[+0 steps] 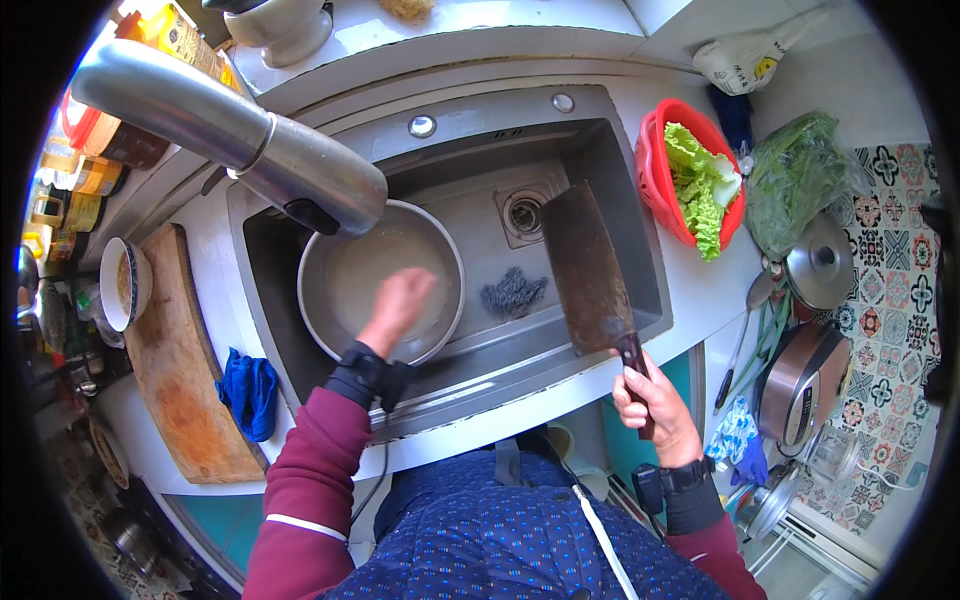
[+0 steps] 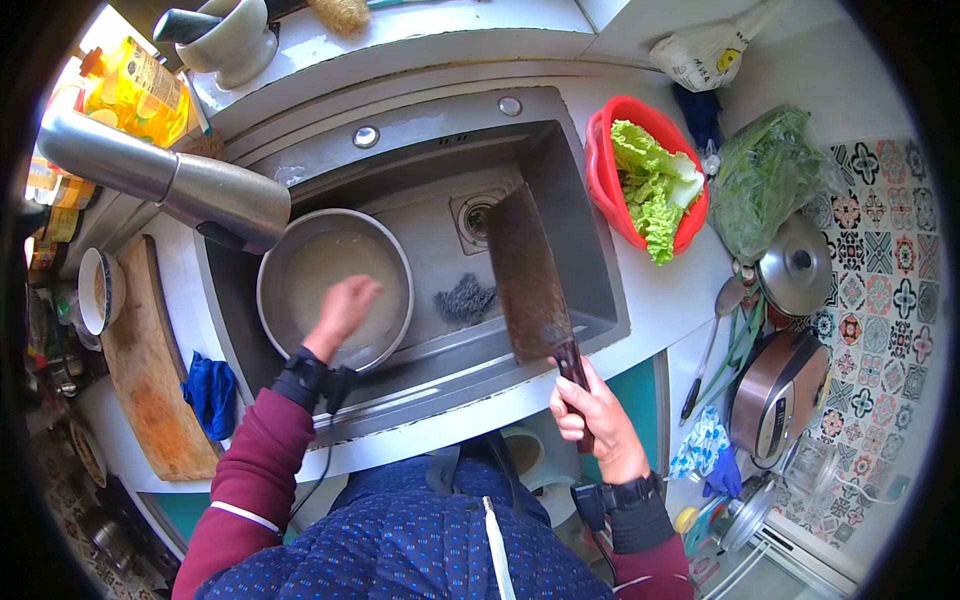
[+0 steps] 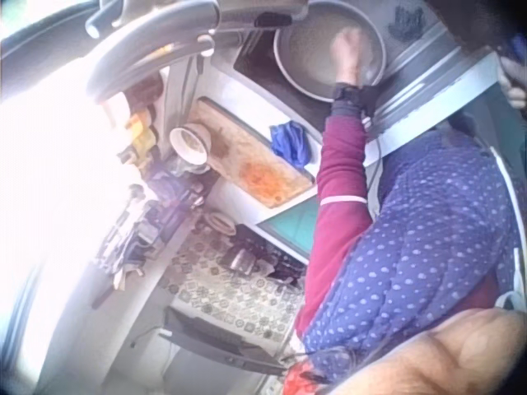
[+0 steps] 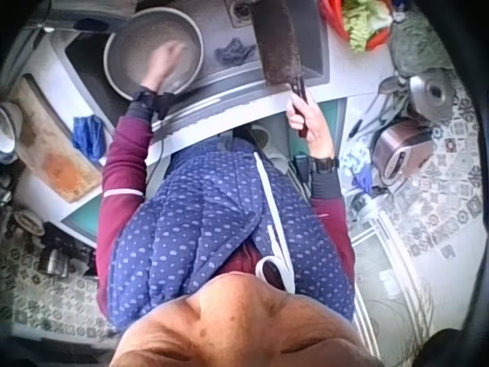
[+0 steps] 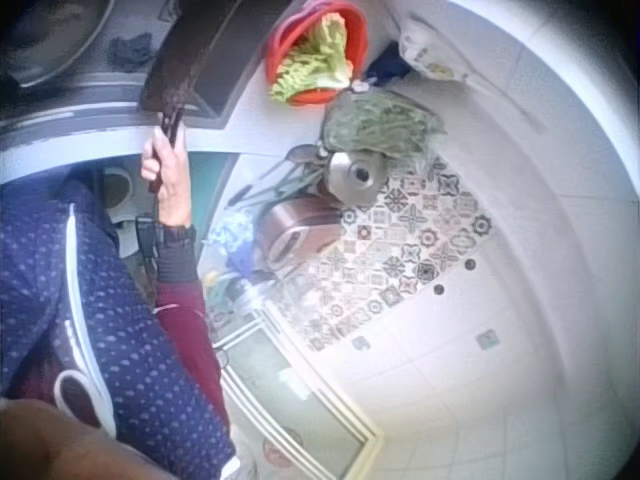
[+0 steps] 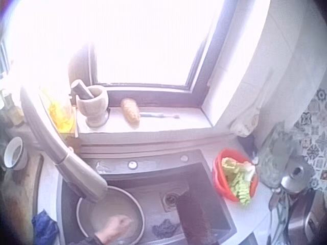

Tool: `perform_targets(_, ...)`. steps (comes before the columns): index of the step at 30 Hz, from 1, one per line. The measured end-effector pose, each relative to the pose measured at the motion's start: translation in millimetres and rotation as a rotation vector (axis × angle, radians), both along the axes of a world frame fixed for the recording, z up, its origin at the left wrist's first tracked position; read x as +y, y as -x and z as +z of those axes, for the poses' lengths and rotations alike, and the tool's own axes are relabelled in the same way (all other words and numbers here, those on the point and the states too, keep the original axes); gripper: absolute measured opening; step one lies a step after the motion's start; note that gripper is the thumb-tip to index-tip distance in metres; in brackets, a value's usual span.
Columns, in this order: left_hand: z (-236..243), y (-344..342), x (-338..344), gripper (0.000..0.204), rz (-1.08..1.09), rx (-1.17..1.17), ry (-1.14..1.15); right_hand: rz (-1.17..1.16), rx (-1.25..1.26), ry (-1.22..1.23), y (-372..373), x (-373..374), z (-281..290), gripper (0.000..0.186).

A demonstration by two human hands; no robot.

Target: The person washes a blue cloth in a metal bowl at the sink, then wipes the countertop and stovetop. They scrub a cleaver with a steel wool pad, rinse it, and clean the sink drain by removing the strainer, emptying debris into a bucket, and replacing the strainer.

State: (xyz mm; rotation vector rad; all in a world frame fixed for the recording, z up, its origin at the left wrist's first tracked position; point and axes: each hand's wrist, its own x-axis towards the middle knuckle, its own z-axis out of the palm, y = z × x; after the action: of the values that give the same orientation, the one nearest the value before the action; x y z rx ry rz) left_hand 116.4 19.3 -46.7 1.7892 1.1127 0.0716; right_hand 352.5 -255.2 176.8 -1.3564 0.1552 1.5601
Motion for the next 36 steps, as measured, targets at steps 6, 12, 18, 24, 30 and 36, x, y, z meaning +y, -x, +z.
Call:
perform_targets(6, -56.6, 76.7, 43.2, 0.017, 0.436, 0.28, -0.323, 0.002, 0.3, 0.001, 13.9, 31.7, -43.1, 0.042)
perform_targets(12, 40.0, 8.3, -4.7, 0.037, 0.089, -0.608, 0.877, 0.041, 0.258, 0.087, 34.4, 46.3, -61.3, 0.045)
perform_targets(18, 2.8, 36.2, 35.0, 0.038, 0.056, 0.079, -0.024, 0.028, 0.268, 0.037, 31.8, 43.0, -64.0, 0.045)
perform_targets(24, -70.6, 60.3, 52.7, 0.028, 0.54, 0.228, 0.306, -0.014, 0.256, 0.055, 32.3, 30.8, -67.7, 0.045)
perform_targets(30, 42.3, -21.6, -9.0, 0.035, 0.018, -0.609, 0.71, 0.051, 0.212, 0.058, 32.0, 27.9, -54.1, 0.054)
perform_targets(36, 98.8, -42.6, -51.1, 0.076, -0.693, -0.397, -0.4, 0.095, 0.247, 0.049, 33.0, 25.7, -45.3, 0.053)
